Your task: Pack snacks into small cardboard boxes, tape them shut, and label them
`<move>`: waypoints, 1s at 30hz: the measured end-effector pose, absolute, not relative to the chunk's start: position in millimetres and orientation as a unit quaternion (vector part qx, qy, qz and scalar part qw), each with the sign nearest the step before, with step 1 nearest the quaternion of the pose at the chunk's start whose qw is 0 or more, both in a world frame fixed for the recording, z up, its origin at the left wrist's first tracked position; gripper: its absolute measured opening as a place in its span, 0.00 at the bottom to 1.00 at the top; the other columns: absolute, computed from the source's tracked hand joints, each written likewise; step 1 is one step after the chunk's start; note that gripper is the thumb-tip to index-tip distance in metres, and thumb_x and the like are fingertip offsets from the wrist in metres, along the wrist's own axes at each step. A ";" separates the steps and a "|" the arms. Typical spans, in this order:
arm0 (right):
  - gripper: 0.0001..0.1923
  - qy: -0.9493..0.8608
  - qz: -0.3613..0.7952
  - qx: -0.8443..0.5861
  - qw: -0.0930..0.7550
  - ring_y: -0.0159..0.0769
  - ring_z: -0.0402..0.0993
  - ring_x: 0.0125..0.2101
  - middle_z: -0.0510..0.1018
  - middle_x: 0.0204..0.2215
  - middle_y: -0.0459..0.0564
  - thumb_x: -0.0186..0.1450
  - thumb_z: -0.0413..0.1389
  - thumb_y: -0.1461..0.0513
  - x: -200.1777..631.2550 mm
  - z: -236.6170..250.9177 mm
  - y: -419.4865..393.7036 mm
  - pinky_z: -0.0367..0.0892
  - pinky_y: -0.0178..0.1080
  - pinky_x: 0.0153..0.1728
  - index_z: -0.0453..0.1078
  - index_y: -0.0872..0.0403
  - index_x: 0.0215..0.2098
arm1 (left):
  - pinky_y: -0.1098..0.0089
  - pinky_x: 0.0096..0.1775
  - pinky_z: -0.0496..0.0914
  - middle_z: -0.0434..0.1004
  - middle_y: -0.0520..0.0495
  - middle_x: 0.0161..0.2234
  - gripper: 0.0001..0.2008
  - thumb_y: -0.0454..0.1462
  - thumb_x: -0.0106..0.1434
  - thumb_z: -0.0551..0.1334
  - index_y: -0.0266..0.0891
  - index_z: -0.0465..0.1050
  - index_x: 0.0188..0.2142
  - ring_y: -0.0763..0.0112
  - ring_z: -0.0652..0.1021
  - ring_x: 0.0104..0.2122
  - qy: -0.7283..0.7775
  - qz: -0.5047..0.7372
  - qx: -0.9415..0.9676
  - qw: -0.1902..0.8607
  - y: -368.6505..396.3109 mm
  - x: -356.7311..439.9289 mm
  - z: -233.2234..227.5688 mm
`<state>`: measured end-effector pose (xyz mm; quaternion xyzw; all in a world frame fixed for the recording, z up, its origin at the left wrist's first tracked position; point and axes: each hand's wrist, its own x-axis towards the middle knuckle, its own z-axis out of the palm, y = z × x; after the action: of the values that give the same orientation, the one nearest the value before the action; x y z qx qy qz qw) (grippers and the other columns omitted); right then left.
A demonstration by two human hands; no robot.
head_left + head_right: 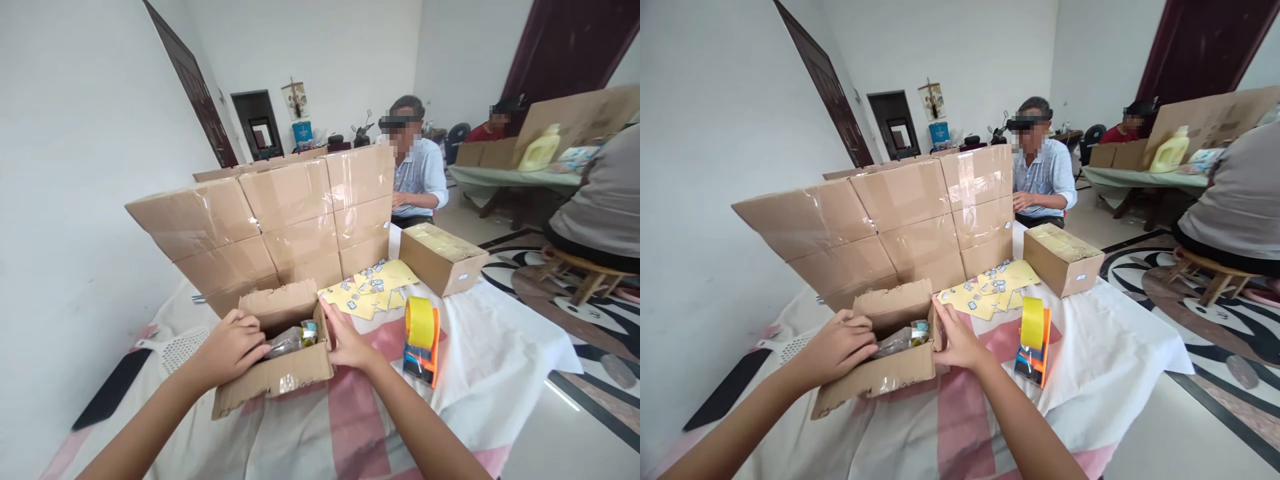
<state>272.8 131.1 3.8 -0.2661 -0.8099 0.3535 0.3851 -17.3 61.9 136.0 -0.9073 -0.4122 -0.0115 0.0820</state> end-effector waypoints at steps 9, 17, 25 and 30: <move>0.53 -0.813 0.335 -0.207 0.429 0.53 0.48 0.70 0.54 0.70 0.57 0.58 0.65 0.57 279.8 17.2 130.1 0.49 0.53 0.68 0.46 0.48 0.76 | 0.59 0.47 0.58 0.76 0.53 0.28 0.12 0.35 0.70 0.55 0.42 0.70 0.29 0.65 0.74 0.35 -0.399 -0.150 -0.886 0.183 45.2 -47.8 116.9; 0.15 -0.953 0.077 -0.204 0.209 0.46 0.70 0.52 0.85 0.40 0.51 0.67 0.50 0.64 269.4 106.7 131.5 0.61 0.50 0.55 0.79 0.52 0.43 | 0.62 0.42 0.59 0.71 0.53 0.25 0.14 0.34 0.71 0.52 0.41 0.64 0.27 0.67 0.71 0.33 -0.404 -0.240 -0.873 0.130 53.7 -48.5 85.3; 0.12 -0.958 0.010 -0.248 -0.145 0.54 0.68 0.55 0.84 0.32 0.56 0.63 0.56 0.58 222.9 139.4 140.5 0.66 0.51 0.49 0.73 0.52 0.22 | 0.61 0.46 0.59 0.78 0.52 0.32 0.10 0.37 0.71 0.55 0.43 0.71 0.32 0.62 0.73 0.39 -0.394 -0.205 -0.884 0.148 49.0 -48.5 81.7; 0.12 -0.960 0.028 -0.222 -0.169 0.55 0.70 0.54 0.83 0.31 0.54 0.58 0.60 0.61 217.4 144.9 135.7 0.65 0.55 0.53 0.67 0.51 0.17 | 0.62 0.46 0.59 0.78 0.53 0.30 0.13 0.38 0.71 0.54 0.43 0.70 0.30 0.64 0.73 0.37 -0.411 -0.204 -0.877 0.141 43.0 -41.6 83.1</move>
<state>217.4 135.7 144.9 -0.2218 -0.9599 0.0279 -0.1690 -41.6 43.0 83.1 -0.8773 -0.4107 -0.2044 0.1409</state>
